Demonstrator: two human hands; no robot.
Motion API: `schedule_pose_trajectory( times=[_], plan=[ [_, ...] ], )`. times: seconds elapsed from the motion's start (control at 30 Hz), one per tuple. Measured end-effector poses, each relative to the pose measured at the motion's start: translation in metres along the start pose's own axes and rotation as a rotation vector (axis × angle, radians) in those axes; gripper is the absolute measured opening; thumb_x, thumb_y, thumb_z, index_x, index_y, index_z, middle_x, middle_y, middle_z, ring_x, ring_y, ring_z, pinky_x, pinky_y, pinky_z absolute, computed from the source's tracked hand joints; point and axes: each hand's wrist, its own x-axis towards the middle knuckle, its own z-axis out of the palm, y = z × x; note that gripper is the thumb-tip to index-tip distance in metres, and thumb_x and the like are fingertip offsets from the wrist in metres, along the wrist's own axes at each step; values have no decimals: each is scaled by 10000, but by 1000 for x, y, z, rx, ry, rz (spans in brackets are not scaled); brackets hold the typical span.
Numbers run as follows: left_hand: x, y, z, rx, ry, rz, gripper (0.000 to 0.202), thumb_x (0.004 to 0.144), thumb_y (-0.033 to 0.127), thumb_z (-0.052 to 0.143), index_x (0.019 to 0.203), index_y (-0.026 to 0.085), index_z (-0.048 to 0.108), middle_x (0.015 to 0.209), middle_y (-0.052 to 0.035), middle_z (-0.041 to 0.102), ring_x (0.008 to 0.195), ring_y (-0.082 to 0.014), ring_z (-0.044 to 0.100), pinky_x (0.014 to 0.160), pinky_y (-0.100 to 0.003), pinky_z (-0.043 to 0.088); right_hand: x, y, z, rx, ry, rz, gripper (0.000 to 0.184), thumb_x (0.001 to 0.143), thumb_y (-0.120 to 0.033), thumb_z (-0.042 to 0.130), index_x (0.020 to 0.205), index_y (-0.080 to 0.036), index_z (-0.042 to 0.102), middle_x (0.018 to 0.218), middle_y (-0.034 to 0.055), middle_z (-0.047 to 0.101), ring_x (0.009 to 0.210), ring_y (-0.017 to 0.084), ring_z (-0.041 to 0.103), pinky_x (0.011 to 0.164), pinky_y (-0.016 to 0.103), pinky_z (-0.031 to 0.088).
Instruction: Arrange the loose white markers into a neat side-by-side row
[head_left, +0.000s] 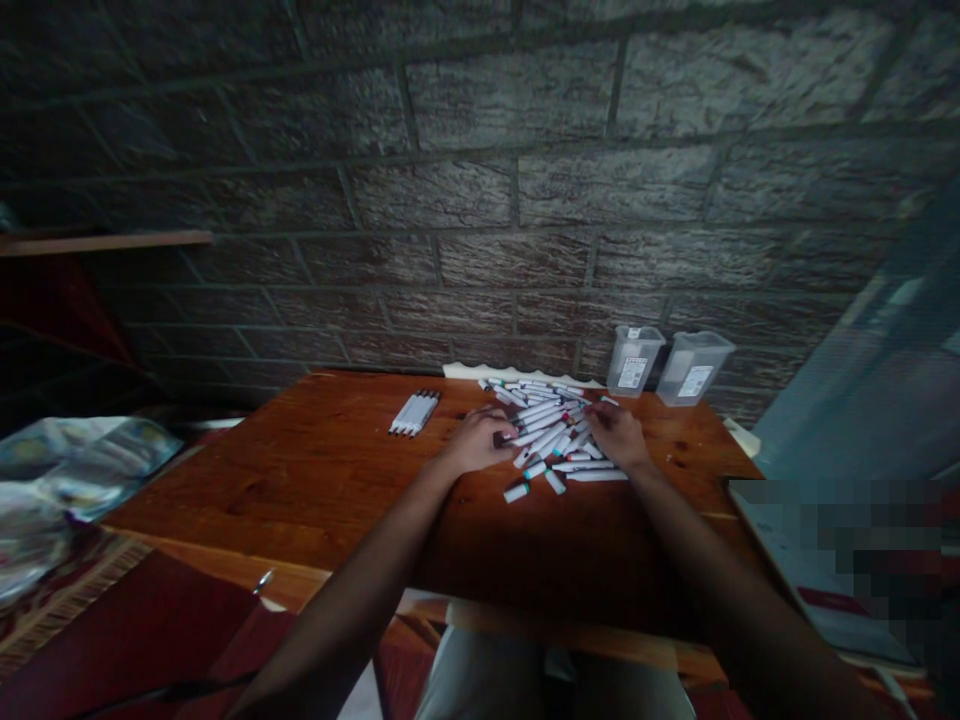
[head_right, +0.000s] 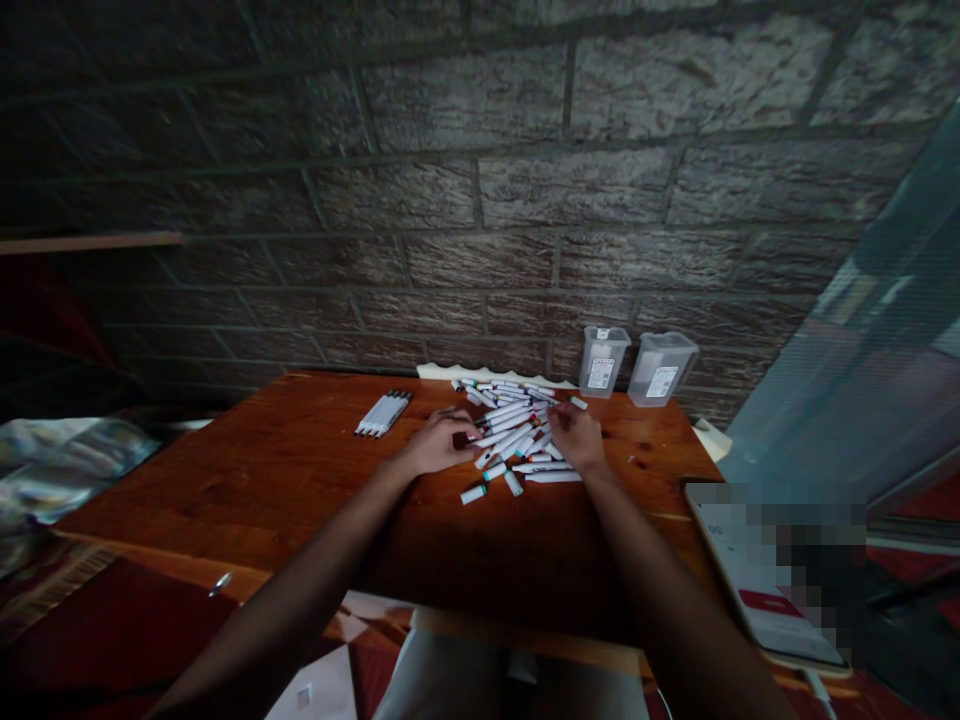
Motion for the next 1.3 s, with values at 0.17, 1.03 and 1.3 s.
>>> schedule_pose_trajectory(
  times=[0.17, 1.03, 1.3],
  plan=[
    [-1, 3, -3, 124, -34, -13, 163, 761, 311, 661, 894, 248, 732, 951, -31, 680, 996, -225, 582, 915, -343, 399, 0, -2, -1, 1, -9, 11, 305, 885, -374, 487, 938, -193, 726, 777, 36, 722, 725, 164, 664, 673, 242, 471],
    [-8, 3, -12, 129, -86, 15, 115, 774, 292, 657, 842, 259, 744, 873, -15, 730, 934, -217, 625, 856, -322, 418, -1, 1, 4, -6, -42, 10, 377, 880, -462, 473, 934, -197, 735, 746, 35, 707, 697, 180, 656, 637, 260, 445],
    [-8, -5, -15, -136, 15, -92, 160, 776, 270, 638, 874, 195, 739, 848, -29, 728, 790, -173, 632, 757, -276, 453, -2, -4, 2, -26, -48, 39, 373, 879, -437, 485, 962, -183, 745, 769, 42, 723, 713, 177, 665, 658, 253, 456]
  ],
)
